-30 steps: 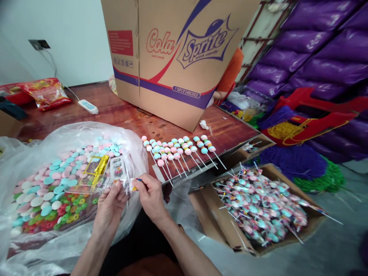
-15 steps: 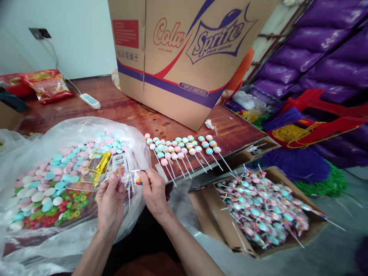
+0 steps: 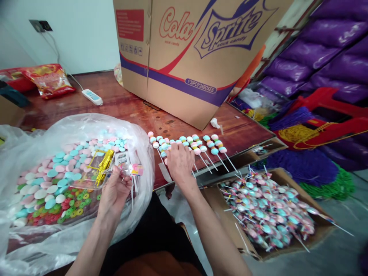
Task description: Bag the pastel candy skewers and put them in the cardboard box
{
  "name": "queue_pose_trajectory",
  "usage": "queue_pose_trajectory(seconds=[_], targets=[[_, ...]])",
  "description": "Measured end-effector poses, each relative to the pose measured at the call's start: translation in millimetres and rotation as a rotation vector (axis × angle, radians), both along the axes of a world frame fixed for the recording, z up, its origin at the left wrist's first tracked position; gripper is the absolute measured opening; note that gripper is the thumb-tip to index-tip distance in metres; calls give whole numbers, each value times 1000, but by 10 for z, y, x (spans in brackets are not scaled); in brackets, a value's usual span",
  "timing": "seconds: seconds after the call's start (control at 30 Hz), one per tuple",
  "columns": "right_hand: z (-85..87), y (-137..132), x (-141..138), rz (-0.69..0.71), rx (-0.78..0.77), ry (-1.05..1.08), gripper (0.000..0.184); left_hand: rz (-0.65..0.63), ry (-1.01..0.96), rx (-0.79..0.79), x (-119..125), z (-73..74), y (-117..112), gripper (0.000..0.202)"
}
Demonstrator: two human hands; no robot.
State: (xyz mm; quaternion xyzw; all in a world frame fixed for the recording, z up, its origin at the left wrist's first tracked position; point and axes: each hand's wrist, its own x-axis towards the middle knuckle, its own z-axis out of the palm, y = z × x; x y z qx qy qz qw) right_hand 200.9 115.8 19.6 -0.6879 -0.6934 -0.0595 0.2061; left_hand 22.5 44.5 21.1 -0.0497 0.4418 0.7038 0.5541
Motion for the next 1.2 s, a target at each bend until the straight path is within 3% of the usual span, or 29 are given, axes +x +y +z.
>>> queue_pose_trajectory(seconds=[0.1,0.23,0.37,0.47,0.6,0.77,0.9,1.03,1.2], targets=[[-139,52,23,15,-100,-20,20,-21,-45,-27,-7,28,12,12],[-236,-66,67,-19,2,341,25,-50,-103,-79,-40,67,37,15],[-123,-457,193,133,115,794,18,-71,-134,-118,-77,92,78,23],[-13,-799,271,188,81,909,15,-84,-133,-150,-74,97,106,25],[8,-1059,296,278,79,892,14,-83,-124,-161,-32,86,101,24],[-61,-1095,338,358,119,794,13,-95,-87,-129,14,48,41,22],[-39,-1090,422,420,231,571,13,-22,36,3,25,-19,3,14],[1,-1114,472,465,328,365,14,4,156,70,11,-101,-21,28],[-29,-1189,433,401,299,482,15,-15,118,48,-11,-144,-32,25]])
